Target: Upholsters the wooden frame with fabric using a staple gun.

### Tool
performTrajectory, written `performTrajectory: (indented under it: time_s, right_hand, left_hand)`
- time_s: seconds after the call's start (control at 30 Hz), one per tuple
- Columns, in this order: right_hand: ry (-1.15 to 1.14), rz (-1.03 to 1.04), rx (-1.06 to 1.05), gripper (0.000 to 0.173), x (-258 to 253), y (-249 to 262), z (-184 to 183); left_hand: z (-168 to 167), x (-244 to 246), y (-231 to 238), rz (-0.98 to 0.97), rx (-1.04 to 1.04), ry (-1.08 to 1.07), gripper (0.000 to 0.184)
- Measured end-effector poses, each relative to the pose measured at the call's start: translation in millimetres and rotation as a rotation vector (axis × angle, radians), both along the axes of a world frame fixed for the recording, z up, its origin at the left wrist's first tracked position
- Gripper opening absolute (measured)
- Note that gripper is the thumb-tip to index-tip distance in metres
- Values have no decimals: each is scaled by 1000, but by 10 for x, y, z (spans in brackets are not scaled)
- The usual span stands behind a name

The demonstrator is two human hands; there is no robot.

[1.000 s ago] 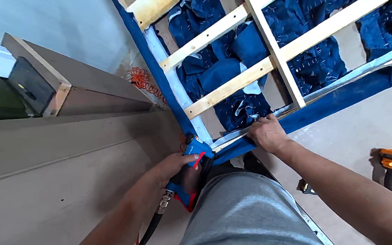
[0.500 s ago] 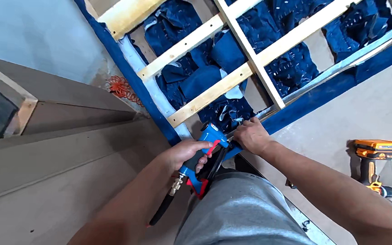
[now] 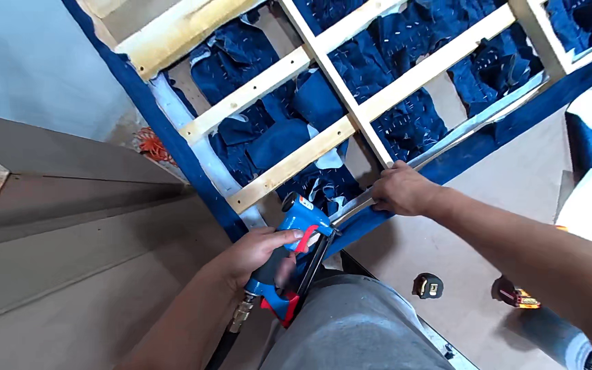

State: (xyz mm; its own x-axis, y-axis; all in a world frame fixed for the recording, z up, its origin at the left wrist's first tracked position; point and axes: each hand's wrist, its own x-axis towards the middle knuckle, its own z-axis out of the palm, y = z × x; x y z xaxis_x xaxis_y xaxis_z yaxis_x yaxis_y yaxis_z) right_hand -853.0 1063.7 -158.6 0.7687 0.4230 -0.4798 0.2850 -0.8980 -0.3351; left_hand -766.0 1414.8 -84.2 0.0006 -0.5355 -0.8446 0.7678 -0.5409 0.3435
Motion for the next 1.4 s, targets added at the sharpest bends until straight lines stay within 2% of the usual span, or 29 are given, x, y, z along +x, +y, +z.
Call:
performTrajectory:
  time_s: [0.1, 0.2, 0.5, 0.73, 0.8, 0.87, 0.9, 0.97, 1.03, 1.1, 1.17, 1.27, 1.4]
  right_hand:
    - [-192, 32, 58, 27, -67, 29, -213]
    - [-275, 57, 59, 27, -142, 46, -275]
    - [-322, 35, 64, 24, -185, 55, -329]
    - [-392, 79, 77, 15, -209, 5, -332]
    - [-477, 20, 119, 16, -228, -48, -306]
    - [-561, -152, 173, 19, -247, -241, -216]
    - [-551, -239, 177, 22, -244, -398, -141]
    - [-356, -349, 110, 36, -258, -775, 36]
    - [-55, -342, -30, 57, -250, -1063, 176]
    - [146, -275, -114, 63, -179, -1159, 213]
    - [223, -219, -111, 52, -53, -1149, 182]
    - [206, -163, -45, 32, 91, -1119, 89]
    - [94, -153, 34, 28, 13, -1167, -140]
  left_hand:
    - [-76, -28, -197, -22, 68, -9, 43]
    - [-216, -74, -334, -42, 147, -8, 43]
    - [-444, -72, -912, -49, 89, -5, 43]
    - [-488, -123, -1019, 20, 61, 55, 46]
    - [-474, -147, -1023, 24, 59, 42, 43]
    - [-445, -183, -1056, 21, 60, 18, 43]
    - [-426, -195, -1074, 21, 63, 3, 44]
    - [-384, -221, -1095, 24, 63, -23, 47]
    - [-331, -236, -1091, 30, 65, -43, 48]
    - [-257, -242, -1081, 55, 75, -36, 48]
    - [-203, -235, -1080, 89, 70, -13, 47]
    - [-171, -243, -1168, 132, 65, -3, 47]
    - [-228, -300, -1411, 118, 82, -23, 47]
